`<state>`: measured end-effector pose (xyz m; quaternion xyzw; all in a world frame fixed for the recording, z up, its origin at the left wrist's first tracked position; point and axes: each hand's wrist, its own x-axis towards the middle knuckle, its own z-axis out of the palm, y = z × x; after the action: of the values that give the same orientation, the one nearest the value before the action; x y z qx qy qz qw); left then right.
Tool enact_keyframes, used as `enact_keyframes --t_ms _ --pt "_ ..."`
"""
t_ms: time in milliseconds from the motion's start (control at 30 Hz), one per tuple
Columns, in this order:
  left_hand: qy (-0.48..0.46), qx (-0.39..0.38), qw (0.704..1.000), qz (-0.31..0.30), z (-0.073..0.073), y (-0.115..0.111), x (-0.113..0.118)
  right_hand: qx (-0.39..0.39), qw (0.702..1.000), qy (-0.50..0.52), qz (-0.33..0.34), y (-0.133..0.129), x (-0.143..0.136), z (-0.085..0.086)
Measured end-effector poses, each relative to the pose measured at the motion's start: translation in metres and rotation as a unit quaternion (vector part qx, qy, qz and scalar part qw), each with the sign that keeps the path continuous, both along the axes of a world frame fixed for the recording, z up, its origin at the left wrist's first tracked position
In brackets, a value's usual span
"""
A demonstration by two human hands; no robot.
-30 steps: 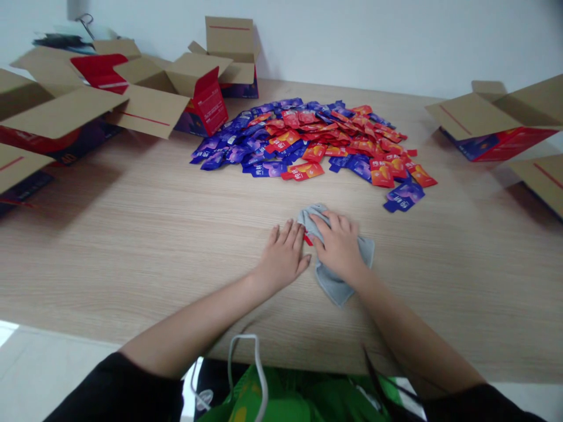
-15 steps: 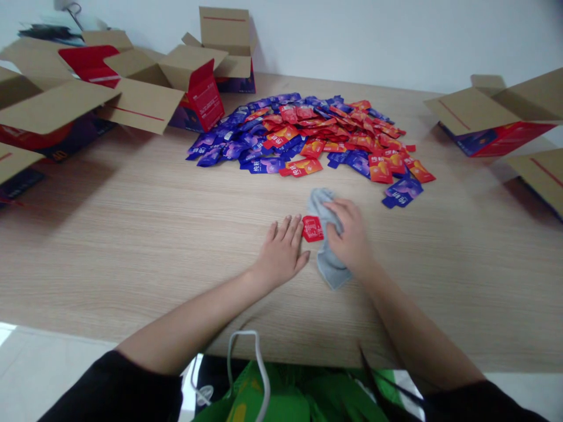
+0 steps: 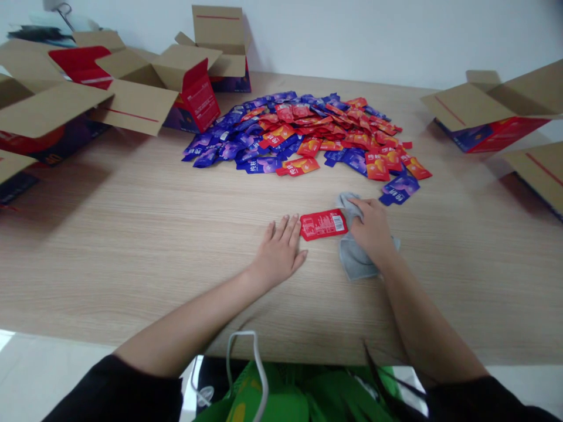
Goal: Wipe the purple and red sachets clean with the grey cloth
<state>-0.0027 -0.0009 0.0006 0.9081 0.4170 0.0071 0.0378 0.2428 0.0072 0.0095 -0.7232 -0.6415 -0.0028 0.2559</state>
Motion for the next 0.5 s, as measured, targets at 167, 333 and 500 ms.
enact_keyframes --t_ms 167,333,500 --pt "0.000 0.012 1.000 0.005 -0.001 -0.001 0.001 0.059 0.992 0.018 0.110 -0.012 -0.050 0.006" --pt "0.025 -0.001 1.000 -0.009 -0.001 0.000 0.002 -0.057 0.976 -0.093 0.189 -0.025 -0.090 0.002" --pt "0.004 0.004 1.000 0.005 -0.001 0.000 0.002 -0.121 0.983 -0.137 0.021 -0.021 -0.054 0.007"
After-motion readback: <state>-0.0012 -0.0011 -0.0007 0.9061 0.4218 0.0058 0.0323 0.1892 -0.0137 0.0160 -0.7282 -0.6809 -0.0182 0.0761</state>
